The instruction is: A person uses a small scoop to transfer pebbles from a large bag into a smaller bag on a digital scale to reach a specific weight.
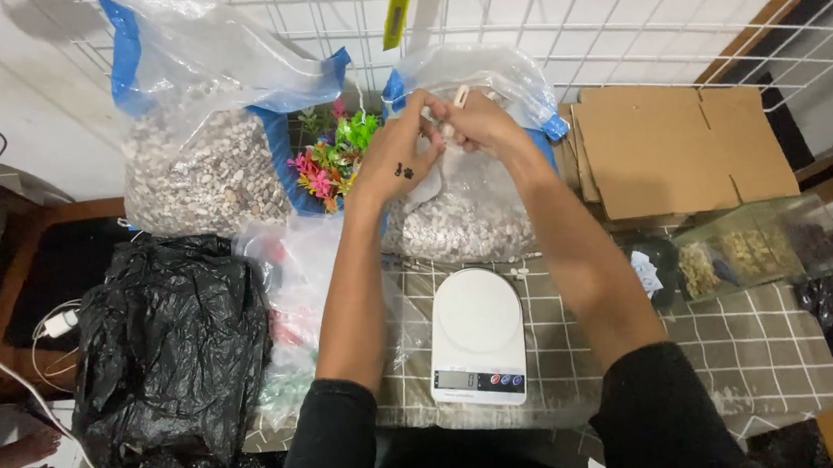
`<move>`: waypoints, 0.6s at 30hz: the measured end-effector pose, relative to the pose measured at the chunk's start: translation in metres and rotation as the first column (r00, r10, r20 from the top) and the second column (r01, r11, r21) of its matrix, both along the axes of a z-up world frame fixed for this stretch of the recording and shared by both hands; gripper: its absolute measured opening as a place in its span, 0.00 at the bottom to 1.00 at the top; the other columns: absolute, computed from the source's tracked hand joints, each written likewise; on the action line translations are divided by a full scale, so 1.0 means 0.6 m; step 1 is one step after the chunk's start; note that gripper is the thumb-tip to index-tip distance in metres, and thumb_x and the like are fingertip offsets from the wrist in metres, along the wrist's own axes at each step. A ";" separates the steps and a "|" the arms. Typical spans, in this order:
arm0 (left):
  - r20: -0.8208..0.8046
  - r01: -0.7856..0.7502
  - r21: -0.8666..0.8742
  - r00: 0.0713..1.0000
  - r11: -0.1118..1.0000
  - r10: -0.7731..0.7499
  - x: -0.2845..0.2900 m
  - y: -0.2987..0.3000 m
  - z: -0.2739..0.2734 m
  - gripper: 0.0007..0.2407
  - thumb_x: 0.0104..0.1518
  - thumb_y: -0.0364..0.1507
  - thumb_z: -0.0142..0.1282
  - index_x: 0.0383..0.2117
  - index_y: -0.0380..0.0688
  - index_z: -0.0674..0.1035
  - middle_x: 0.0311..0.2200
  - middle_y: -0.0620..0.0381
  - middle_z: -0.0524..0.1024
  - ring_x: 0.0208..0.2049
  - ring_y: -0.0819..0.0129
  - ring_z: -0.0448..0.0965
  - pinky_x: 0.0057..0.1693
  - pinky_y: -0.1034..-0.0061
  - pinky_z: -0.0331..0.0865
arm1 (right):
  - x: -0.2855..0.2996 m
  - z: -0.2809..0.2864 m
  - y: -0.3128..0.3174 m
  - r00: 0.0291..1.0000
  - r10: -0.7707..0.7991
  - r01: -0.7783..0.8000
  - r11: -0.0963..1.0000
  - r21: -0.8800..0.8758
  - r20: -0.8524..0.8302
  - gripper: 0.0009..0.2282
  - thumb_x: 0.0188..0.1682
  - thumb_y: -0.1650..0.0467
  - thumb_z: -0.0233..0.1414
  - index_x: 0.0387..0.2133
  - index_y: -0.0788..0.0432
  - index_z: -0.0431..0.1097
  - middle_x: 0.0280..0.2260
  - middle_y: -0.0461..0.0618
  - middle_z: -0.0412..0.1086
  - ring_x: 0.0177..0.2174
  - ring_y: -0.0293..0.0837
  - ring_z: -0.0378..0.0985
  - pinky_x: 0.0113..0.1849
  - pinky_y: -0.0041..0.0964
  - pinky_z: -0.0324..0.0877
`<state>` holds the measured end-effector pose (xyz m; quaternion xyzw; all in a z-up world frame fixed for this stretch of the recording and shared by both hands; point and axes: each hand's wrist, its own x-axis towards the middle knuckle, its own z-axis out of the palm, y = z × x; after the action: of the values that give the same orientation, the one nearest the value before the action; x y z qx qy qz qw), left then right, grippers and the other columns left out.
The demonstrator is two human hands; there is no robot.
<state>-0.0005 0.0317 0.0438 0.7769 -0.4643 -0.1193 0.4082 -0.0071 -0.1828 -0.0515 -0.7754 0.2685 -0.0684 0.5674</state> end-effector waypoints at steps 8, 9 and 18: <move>-0.059 0.004 0.024 0.998 1.000 -0.003 0.009 0.011 0.001 0.16 0.57 0.25 0.58 0.49 0.57 0.70 0.36 0.52 0.83 0.48 0.41 0.79 0.57 0.51 0.66 | 0.003 0.005 0.059 0.968 -0.183 0.197 0.978 -0.071 0.175 0.13 0.52 0.65 0.49 0.19 0.57 0.71 0.11 0.52 0.67 0.11 0.46 0.75 0.11 0.38 0.69; -0.066 0.007 0.049 0.998 0.999 -0.003 0.011 0.015 0.003 0.16 0.57 0.25 0.58 0.51 0.59 0.72 0.37 0.52 0.83 0.49 0.43 0.79 0.57 0.52 0.66 | -0.001 0.005 0.066 0.923 -0.291 0.310 0.950 -0.039 0.252 0.11 0.48 0.66 0.51 0.17 0.56 0.69 0.08 0.52 0.65 0.09 0.46 0.75 0.11 0.38 0.69; -0.166 0.071 0.297 0.986 0.952 -0.021 0.016 0.041 0.024 0.14 0.58 0.25 0.59 0.48 0.56 0.75 0.46 0.62 0.81 0.43 0.69 0.81 0.38 0.73 0.75 | -0.025 0.049 0.086 0.661 -0.384 0.503 0.864 -0.001 0.644 0.18 0.55 0.69 0.51 0.18 0.50 0.50 0.14 0.39 0.50 0.14 0.34 0.56 0.19 0.36 0.53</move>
<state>0.0092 0.0564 0.0582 0.8068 -0.4243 -0.2604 0.3181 -0.0223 -0.1312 -0.0220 -0.6659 0.2392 -0.4815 0.5173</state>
